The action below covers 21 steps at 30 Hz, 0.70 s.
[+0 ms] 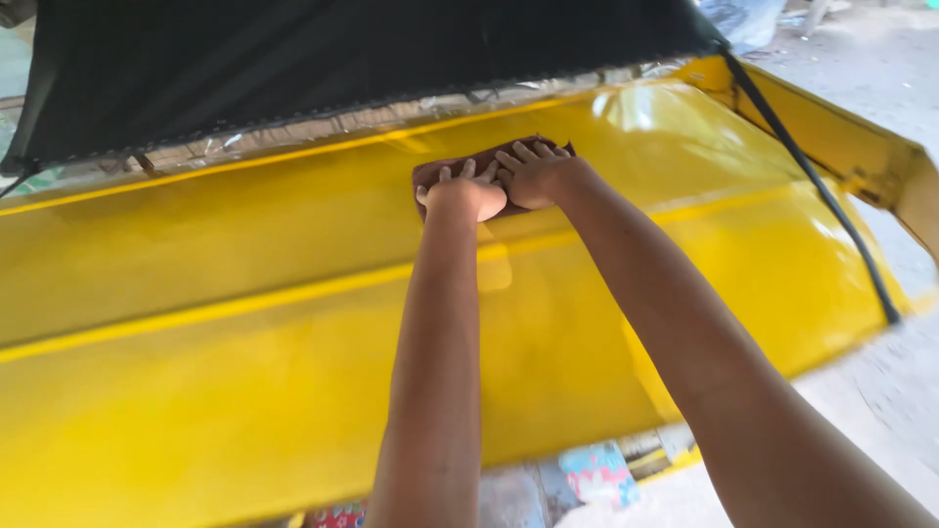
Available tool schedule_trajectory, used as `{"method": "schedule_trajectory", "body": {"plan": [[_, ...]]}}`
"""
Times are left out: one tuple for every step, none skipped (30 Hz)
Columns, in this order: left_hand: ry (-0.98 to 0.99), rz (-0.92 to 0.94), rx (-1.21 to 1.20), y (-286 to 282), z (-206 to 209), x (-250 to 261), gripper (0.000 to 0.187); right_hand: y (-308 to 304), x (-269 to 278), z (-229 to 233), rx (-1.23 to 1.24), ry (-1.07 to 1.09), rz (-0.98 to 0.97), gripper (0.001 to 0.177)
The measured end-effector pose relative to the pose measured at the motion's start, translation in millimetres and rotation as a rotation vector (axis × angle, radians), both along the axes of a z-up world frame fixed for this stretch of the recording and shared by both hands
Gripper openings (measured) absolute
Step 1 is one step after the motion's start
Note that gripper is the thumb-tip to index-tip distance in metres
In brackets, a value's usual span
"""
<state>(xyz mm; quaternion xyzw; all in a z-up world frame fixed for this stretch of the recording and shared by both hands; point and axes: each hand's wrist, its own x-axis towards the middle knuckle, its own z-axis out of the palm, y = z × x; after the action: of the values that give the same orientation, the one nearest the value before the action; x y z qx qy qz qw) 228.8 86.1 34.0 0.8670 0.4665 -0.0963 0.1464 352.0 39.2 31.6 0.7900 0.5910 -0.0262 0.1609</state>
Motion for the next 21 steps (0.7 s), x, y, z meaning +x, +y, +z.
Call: {"method": "schedule_trajectory", "body": {"plan": [[0.0, -0.01, 0.001, -15.7, 1.4, -6.6, 0.066, -17.2, -7.0, 0.4, 0.001, 0.0, -0.01, 0.068], [-0.007, -0.023, 0.005, -31.4, 3.2, -13.0, 0.067, -34.4, -13.9, 1.2, 0.05, 0.004, -0.014, 0.068], [-0.008, -0.042, 0.007, -48.6, 4.3, -18.0, 0.068, -53.8, -19.7, 0.7, 0.097, 0.014, -0.025, 0.067], [-0.003, -0.059, 0.006, -65.0, 0.4, -24.6, 0.068, -71.0, -21.7, -7.7, 0.096, 0.018, -0.042, 0.067], [-0.067, -0.062, 0.037, -76.6, 3.2, -29.4, 0.068, -82.8, -21.5, -8.6, 0.18, 0.031, -0.049, 0.067], [-0.131, -0.065, 0.067, -87.3, 6.2, -33.6, 0.068, -93.6, -20.6, -9.0, 0.263, 0.043, -0.054, 0.067], [-0.134, -0.068, 0.069, -96.0, 2.0, -35.7, 0.068, -107.6, -26.0, -10.5, 0.265, 0.04, -0.057, 0.067], [-0.13, -0.082, 0.095, -103.7, -2.7, -37.2, 0.068, -120.7, -30.7, -12.5, 0.291, 0.008, -0.029, 0.067], [-0.122, -0.095, 0.123, -109.3, -7.0, -39.0, 0.068, -131.5, -35.9, -14.8, 0.32, -0.02, -0.002, 0.067], [-0.122, -0.097, 0.128, -116.4, -5.7, -41.2, 0.068, -135.9, -33.6, -18.1, 0.324, -0.021, -0.004, 0.067], [-0.118, -0.107, 0.152, -123.7, -7.2, -43.3, 0.068, -140.4, -31.2, -24.0, 0.38, -0.007, 0.0, 0.066], [-0.114, -0.117, 0.176, -129.9, -9.0, -44.4, 0.068, -143.8, -27.8, -30.4, 0.436, 0.007, 0.004, 0.066], [-0.112, -0.119, 0.173, -134.1, -8.3, -45.0, 0.068, -147.0, -26.5, -33.8, 0.433, 0.009, 0.002, 0.066], [-0.118, -0.126, 0.18, -137.2, -7.8, -44.8, 0.067, -149.2, -24.5, -37.4, 0.491, 0.047, -0.007, 0.064], [-0.126, -0.129, 0.189, -138.3, -6.8, -44.9, 0.066, -148.6, -22.5, -40.3, 0.55, 0.084, -0.011, 0.063], [-0.125, -0.127, 0.186, -137.2, -5.4, -43.0, 0.066, -148.0, -21.4, -38.9, 0.548, 0.085, -0.009, 0.063], [-0.117, -0.122, 0.178, -134.4, -3.9, -40.2, 0.066, -145.6, -19.3, -37.4, 0.534, 0.08, -0.014, 0.063], [-0.109, -0.117, 0.169, -130.6, -2.5, -36.3, 0.067, -142.2, -16.2, -36.1, 0.52, 0.075, -0.018, 0.063], [-0.104, -0.113, 0.165, -128.0, -2.4, -32.1, 0.067, -139.6, -13.8, -33.9, 0.517, 0.081, -0.016, 0.063], [-0.108, -0.104, 0.143, -124.5, -2.2, -27.0, 0.068, -136.1, -10.5, -31.5, 0.468, 0.102, -0.04, 0.063], [-0.118, -0.096, 0.128, -118.6, 1.7, -19.0, 0.068, -130.1, -4.2, -25.0, 0.426, 0.117, -0.064, 0.063]]}}
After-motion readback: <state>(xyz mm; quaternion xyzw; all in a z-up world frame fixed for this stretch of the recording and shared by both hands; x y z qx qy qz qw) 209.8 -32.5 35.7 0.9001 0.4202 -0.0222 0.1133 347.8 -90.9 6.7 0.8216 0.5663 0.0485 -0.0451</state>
